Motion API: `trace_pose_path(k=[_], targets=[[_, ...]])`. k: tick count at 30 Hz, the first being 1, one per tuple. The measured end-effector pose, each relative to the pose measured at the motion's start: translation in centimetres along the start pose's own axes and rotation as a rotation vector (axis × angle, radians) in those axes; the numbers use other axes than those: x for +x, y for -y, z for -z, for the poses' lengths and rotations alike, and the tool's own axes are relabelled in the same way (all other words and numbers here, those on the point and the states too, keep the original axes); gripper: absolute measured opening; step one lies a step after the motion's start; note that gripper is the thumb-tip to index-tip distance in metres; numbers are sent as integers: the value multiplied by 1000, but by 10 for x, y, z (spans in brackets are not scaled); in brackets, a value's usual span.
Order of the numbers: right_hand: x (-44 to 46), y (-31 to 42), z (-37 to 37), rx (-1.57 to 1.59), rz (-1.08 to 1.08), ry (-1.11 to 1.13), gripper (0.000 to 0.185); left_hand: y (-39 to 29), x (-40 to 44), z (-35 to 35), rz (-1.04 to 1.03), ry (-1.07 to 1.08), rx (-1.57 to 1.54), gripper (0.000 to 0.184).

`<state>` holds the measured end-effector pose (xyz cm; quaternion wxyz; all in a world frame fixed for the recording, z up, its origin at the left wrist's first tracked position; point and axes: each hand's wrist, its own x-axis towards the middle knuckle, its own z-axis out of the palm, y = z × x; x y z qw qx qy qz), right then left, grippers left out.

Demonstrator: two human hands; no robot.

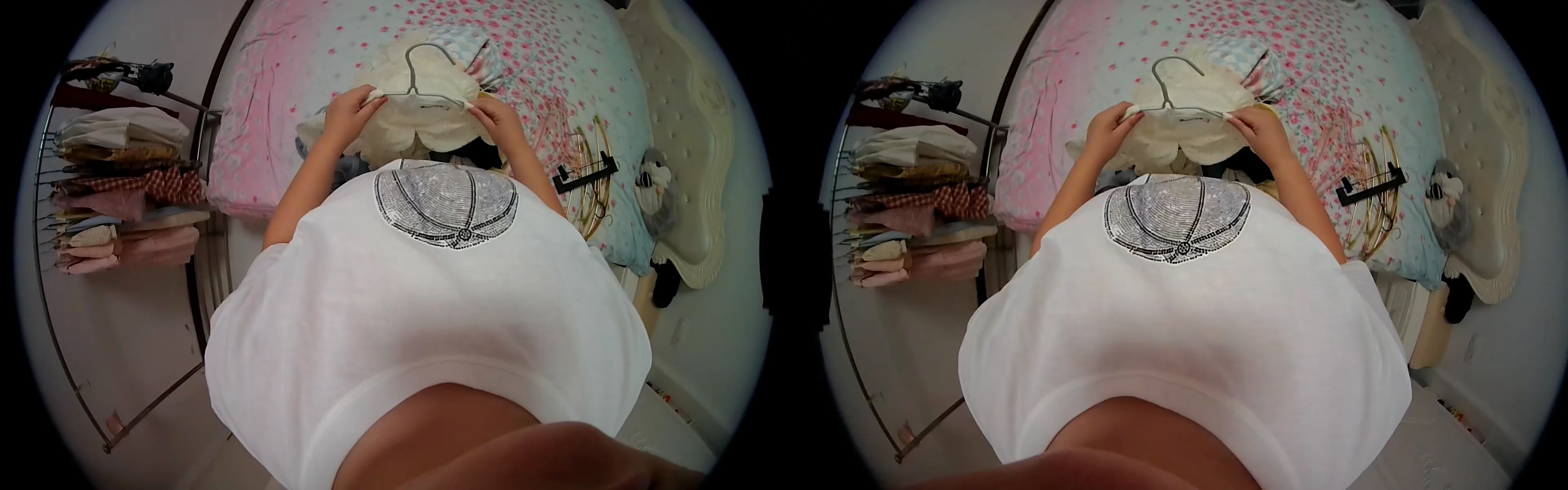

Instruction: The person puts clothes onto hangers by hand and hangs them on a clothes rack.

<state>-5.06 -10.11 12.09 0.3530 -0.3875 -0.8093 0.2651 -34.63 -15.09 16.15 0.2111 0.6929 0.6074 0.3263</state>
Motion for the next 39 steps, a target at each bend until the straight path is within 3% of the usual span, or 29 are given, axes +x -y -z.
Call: trace_pose_path(k=[6, 9, 12, 15, 18, 21, 24, 27, 30, 33, 36, 39], targets=[[7, 6, 15, 70, -90, -89, 18, 8, 4, -4, -372, 79, 182, 25], [15, 15, 23, 111, -173, -155, 20, 0, 3, -6, -459, 93, 195, 22], [27, 15, 31, 77, -198, -41, 20, -8, 6, -4, -501, 70, 245, 22], [37, 0, 25, -184, 177, -93, 21, -21, 12, 0, -539, 23, 243, 20], [39, 1, 21, -243, 222, -152, 23, -14, 18, -6, -366, 6, 193, 24], [33, 6, 24, -80, 109, -39, 24, -13, 16, -5, -174, -37, 70, 34], [24, 17, 22, -135, 54, -42, 24, -9, 19, 0, -81, 38, 55, 30], [18, 15, 18, -149, -83, -35, 26, -7, 23, 1, -124, 39, -243, 27], [14, 18, 16, -193, -119, -106, 29, 0, 27, 3, -153, 90, -272, 21], [13, 21, 16, -169, -173, -147, 30, 1, 29, 15, 58, 172, -315, 19], [13, 17, 15, -160, -164, -130, 30, 11, 33, 18, 0, -35, -202, 22], [13, 20, 17, -172, -132, -129, 29, 8, 31, 21, -122, -65, -149, 17]])
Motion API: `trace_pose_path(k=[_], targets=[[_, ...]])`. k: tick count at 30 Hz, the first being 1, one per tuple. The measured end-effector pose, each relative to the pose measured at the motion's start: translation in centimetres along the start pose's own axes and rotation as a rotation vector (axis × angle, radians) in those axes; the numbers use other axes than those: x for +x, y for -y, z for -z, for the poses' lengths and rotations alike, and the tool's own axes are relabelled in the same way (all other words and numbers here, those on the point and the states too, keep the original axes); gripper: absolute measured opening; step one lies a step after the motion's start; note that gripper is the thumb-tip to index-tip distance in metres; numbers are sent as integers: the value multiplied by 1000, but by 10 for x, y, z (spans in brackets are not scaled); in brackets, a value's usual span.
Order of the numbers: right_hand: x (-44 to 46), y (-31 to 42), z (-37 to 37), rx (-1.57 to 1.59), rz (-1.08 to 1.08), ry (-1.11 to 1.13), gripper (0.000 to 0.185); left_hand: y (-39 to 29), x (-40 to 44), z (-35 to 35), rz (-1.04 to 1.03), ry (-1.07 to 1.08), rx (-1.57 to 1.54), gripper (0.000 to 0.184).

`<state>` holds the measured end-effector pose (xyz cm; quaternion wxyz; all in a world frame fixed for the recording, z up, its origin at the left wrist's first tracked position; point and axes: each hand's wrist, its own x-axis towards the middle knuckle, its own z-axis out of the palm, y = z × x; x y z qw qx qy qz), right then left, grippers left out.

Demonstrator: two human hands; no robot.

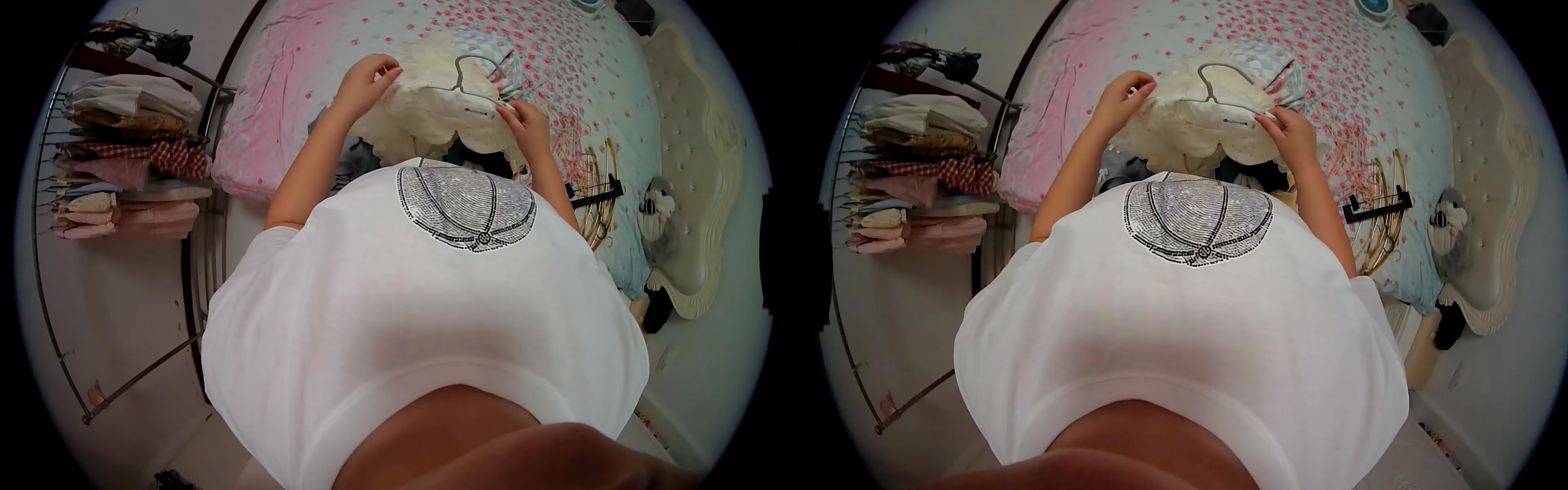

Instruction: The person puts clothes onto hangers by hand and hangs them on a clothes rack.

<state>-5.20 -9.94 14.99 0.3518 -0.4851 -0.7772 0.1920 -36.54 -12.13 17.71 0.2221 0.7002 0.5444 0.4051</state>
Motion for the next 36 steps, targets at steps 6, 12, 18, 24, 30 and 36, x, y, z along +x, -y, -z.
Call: trace_pose_path(k=[6, 12, 18, 24, 30, 36], targets=[[2, -4, -4, 118, -80, -35, 26, -1, -4, -12, -130, 86, -1, 14], [7, -10, 0, -68, 151, 58, 26, -12, 1, -10, -114, 94, -108, 9], [0, -1, -5, 2, 139, 66, 28, -9, 11, -14, 14, 7, 1, 12], [-3, -6, -7, 79, -90, 45, 31, -6, 10, -14, -4, 128, -81, 16], [-4, -2, -5, 133, -94, 13, 30, -6, 8, -11, -169, 175, -116, 15], [-3, -5, -5, 140, -110, 49, 30, -13, 5, -9, -363, 182, 167, 20]])
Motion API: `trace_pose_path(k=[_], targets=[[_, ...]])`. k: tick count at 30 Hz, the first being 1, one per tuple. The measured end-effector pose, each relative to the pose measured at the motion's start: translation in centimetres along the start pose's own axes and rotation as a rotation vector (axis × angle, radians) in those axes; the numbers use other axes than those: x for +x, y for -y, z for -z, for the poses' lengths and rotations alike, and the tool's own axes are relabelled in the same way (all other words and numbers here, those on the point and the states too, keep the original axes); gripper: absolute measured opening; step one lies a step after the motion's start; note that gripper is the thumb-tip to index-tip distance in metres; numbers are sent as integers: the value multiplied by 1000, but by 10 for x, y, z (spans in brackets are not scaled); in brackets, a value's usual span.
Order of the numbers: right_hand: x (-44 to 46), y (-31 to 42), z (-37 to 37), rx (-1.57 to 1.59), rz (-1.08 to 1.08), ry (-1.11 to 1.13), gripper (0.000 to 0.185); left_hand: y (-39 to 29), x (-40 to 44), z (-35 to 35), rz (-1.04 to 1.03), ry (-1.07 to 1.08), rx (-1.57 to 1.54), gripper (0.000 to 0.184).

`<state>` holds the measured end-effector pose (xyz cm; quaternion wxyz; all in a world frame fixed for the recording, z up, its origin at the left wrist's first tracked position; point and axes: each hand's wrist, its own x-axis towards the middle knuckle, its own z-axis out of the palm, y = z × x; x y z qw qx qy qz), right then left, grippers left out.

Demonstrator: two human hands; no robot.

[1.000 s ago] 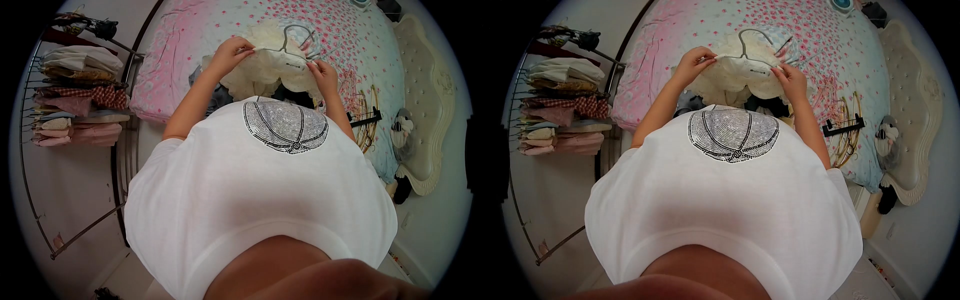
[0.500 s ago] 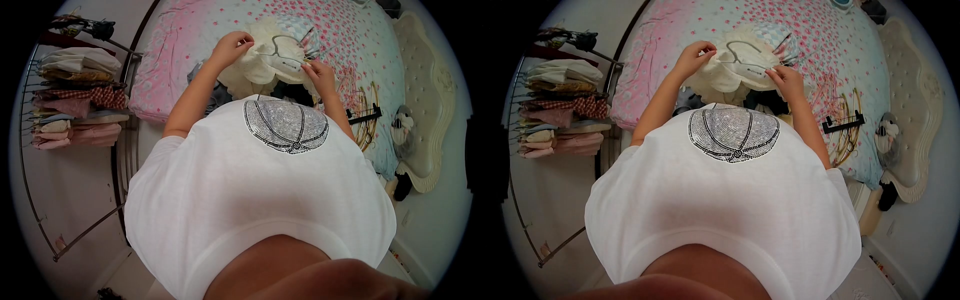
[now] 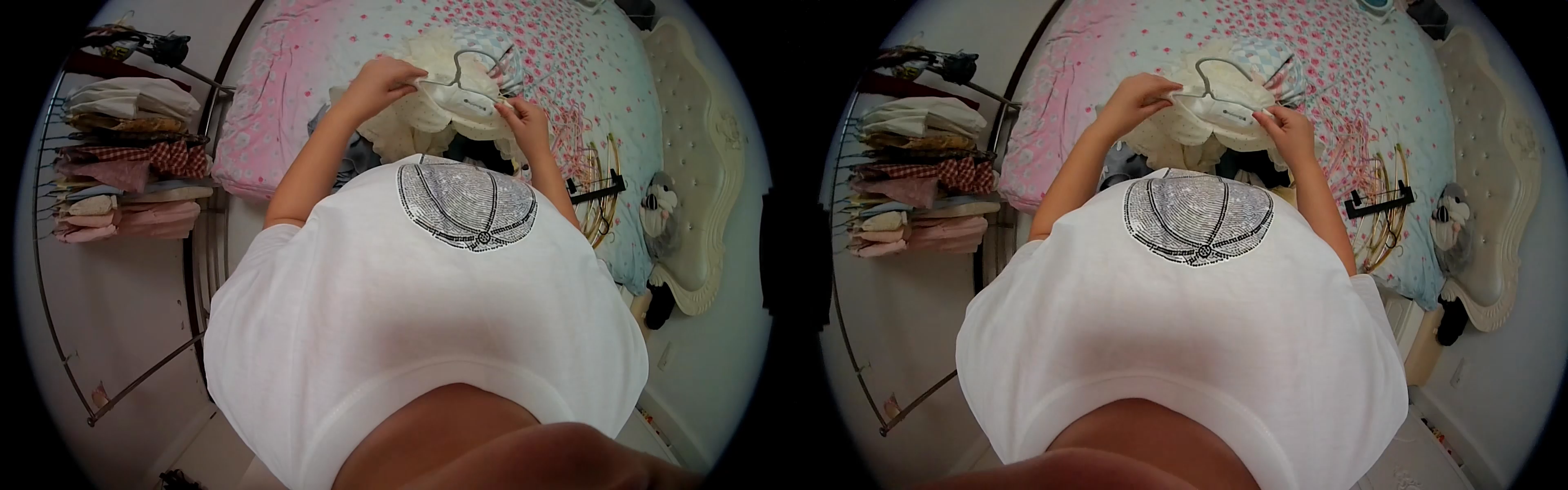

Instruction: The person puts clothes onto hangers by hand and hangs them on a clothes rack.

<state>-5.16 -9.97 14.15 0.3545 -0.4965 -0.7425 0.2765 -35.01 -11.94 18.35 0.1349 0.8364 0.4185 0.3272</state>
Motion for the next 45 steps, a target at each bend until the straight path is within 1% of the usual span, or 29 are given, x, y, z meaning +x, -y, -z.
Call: trace_pose_path(k=[3, 6, 9, 12, 15, 18, 21, 24, 27, 30, 33, 36, 39, 42, 45], targets=[[0, 3, -1, 13, 12, 6, 31, -2, -6, -10, 154, 14, -69, 19], [0, 9, 1, -4, 2, 7, 31, 7, -9, -13, 174, 94, 10, 17], [1, 8, 2, -12, 111, 28, 27, 10, -16, -18, 230, 114, -33, 15], [1, -2, -1, 23, 194, -81, 23, 3, -22, -18, 180, 151, -25, 16], [7, 1, 10, -51, 313, -107, 21, 4, -25, -23, 150, 111, -68, 17], [9, 13, 15, -47, 226, -109, 20, 3, -25, -24, 138, 105, -82, 18], [16, 17, 22, -151, 315, -73, 19, -5, -23, -21, 92, 65, -81, 13], [25, 17, 27, -170, 465, -29, 20, -1, -22, -20, 18, 96, -19, 15], [27, 27, 28, -102, 383, 13, 21, -4, -21, -19, -7, 146, 84, 17], [35, 10, 23, -153, 226, 109, 22, -8, -20, -16, -42, 135, 141, 17], [34, 1, 13, -178, 95, 295, 24, -5, -20, -18, -71, -6, 107, 16], [23, 3, 9, -63, 280, 65, 26, -4, -21, -15, 13, -23, 76, 15], [19, 2, 17, 165, 247, 53, 27, 0, -26, -12, 156, -53, -11, 16], [10, 10, 29, -97, 198, 158, 26, 2, -26, -7, 168, -125, -62, 17], [12, 0, 30, -213, 197, 280, 26, 3, -23, -4, 203, -85, -68, 17]])
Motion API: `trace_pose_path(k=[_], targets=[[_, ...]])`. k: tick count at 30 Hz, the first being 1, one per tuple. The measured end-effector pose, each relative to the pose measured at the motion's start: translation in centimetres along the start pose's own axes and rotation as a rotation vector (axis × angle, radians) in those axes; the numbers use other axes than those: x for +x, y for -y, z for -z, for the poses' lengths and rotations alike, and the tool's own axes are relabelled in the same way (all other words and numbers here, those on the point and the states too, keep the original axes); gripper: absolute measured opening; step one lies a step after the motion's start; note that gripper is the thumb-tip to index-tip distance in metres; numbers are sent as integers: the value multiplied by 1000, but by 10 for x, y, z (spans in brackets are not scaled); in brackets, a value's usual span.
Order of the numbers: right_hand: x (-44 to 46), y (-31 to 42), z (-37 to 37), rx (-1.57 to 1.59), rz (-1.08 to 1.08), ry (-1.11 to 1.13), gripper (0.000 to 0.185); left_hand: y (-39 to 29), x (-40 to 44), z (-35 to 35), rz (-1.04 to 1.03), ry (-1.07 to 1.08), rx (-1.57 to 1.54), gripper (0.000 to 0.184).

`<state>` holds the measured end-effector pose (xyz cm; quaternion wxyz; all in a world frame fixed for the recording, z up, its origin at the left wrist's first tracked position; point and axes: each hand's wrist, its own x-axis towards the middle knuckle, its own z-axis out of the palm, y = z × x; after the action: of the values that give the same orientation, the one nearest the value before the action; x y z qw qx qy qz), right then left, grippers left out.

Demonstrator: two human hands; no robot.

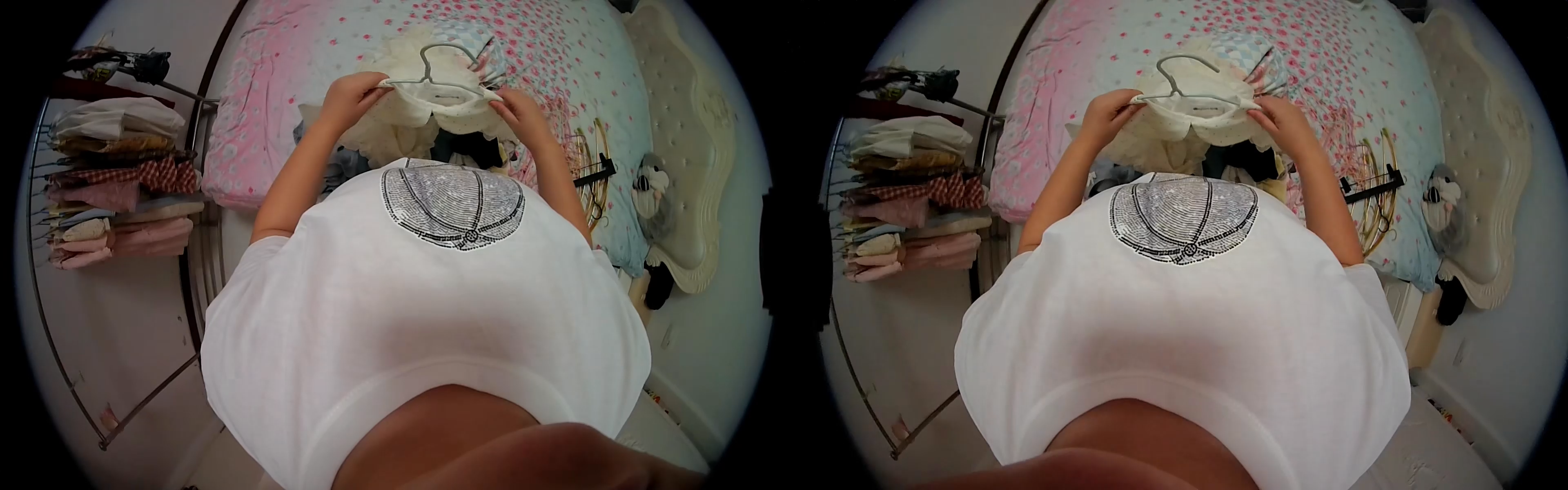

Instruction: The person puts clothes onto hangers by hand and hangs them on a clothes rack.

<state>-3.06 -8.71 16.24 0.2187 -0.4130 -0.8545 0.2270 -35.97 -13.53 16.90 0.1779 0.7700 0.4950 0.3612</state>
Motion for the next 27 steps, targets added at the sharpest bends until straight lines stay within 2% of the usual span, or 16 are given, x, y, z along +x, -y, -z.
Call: trace_pose_path(k=[3, 6, 9, 12, 15, 18, 21, 24, 27], targets=[[-8, 5, -7, 89, -109, -122, 24, -1, 3, -1, -38, -51, -35, 16], [-9, 15, -10, 129, -134, -247, 23, 4, 7, -1, -43, -65, 58, 14], [-13, 10, -14, 119, -204, -315, 21, 21, 5, 0, -42, 29, 222, 14], [-15, 7, -18, 193, -215, -354, 18, 25, 1, -5, -2, 37, 174, 15], [-11, -4, -28, 178, 14, -551, 15, 23, -1, -7, -6, 3, 154, 17], [-13, 14, -28, 507, -99, -616, 13, 21, -1, -10, -29, -29, 136, 16], [-14, 7, -32, 265, -26, -617, 15, 14, -1, -11, 6, -46, 187, 16], [-18, 7, -24, -196, 102, -446, 21, 8, 1, -8, -49, -112, 241, 15], [-19, 12, -25, -176, 20, -597, 28, 9, 3, -4, -78, -97, 241, 15]])
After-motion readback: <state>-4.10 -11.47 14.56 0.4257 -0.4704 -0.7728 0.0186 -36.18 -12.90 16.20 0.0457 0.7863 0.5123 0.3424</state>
